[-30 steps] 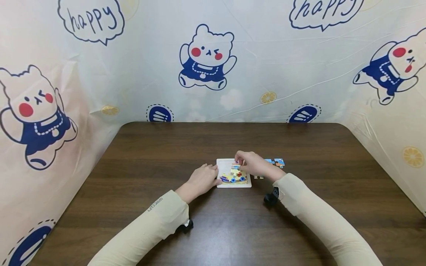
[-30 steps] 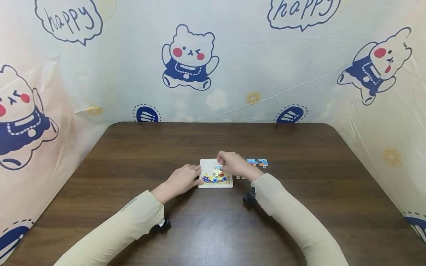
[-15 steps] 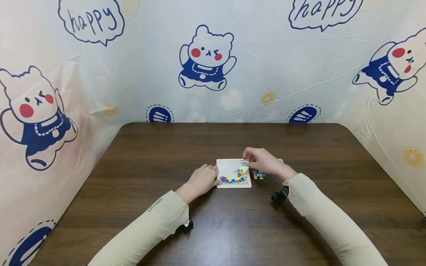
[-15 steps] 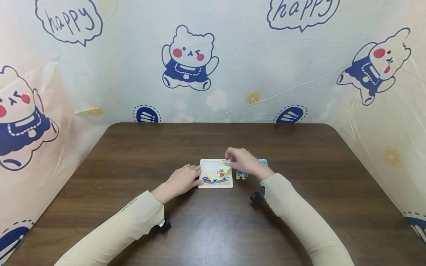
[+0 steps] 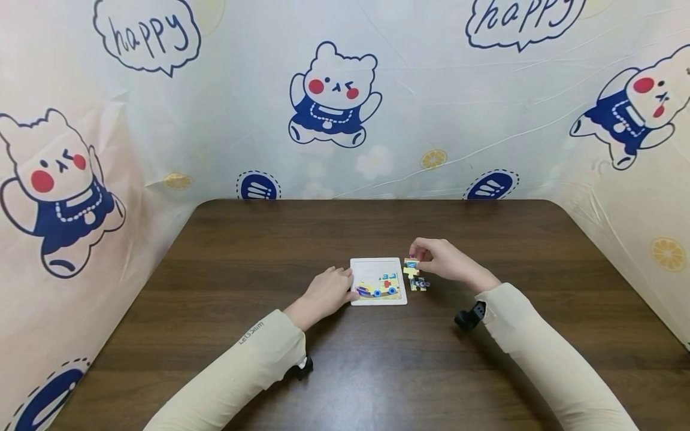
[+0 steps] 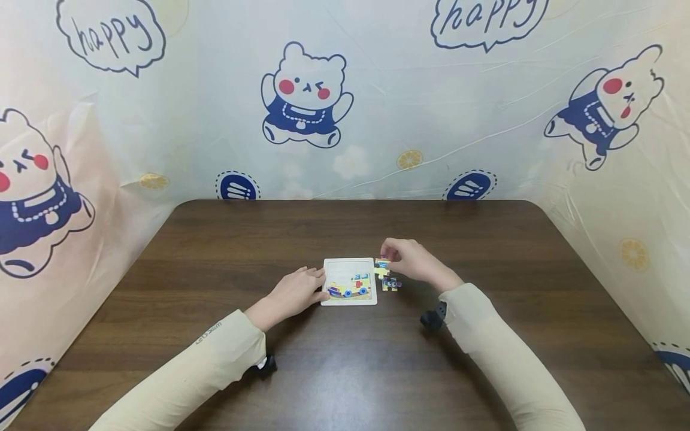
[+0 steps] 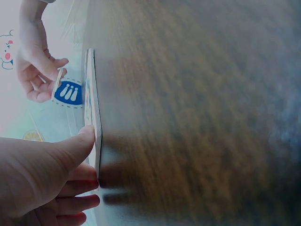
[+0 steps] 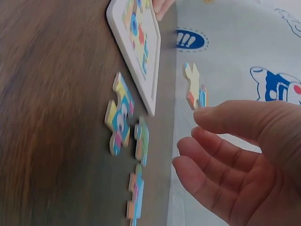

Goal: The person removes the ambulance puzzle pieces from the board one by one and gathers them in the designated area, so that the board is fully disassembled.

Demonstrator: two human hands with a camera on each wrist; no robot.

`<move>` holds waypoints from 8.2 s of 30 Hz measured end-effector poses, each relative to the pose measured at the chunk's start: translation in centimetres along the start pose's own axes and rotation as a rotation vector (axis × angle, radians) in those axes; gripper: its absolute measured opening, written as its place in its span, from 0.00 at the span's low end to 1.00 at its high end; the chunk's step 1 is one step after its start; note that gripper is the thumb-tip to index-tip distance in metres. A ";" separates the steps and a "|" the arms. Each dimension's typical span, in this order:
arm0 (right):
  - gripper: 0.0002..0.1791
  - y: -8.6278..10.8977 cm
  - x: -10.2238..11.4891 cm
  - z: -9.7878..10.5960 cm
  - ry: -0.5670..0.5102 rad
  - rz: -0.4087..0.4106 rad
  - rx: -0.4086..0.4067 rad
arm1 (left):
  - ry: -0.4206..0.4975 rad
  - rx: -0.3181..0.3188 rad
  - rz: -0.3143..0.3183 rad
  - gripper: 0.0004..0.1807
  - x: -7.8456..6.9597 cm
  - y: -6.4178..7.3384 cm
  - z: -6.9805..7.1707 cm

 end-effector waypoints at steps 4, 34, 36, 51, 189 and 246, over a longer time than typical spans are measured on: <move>0.10 0.4 -0.8 0.6 0.004 -0.005 -0.010 | 0.000 0.001 -0.001 0.18 0.0 0.0 -0.1; 0.10 2.9 -4.6 0.9 0.070 -0.034 0.123 | -0.017 -0.008 -0.014 0.21 0.0 0.0 0.0; 0.10 2.9 -4.6 0.8 0.081 -0.037 0.129 | -0.021 -0.013 -0.018 0.21 0.0 0.0 0.0; 0.11 2.9 -4.8 0.6 0.107 -0.039 0.135 | -0.007 -0.026 -0.026 0.19 0.0 0.0 0.2; 0.13 0.0 2.1 -2.1 0.177 0.080 0.035 | -0.034 -0.003 -0.054 0.35 -0.2 0.2 0.1; 0.12 5.6 -6.4 3.4 0.177 -0.085 0.115 | -0.022 -0.008 -0.072 0.34 -0.1 0.1 0.3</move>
Point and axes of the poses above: each hand's wrist, its own y-axis away from the middle knuckle, its own z-axis out of the back of the hand, x = y × z, the point moved 4 cm from there along -y, towards the middle knuckle, and after that the axes turned 15 degrees about -x, right-handed, at the moved point
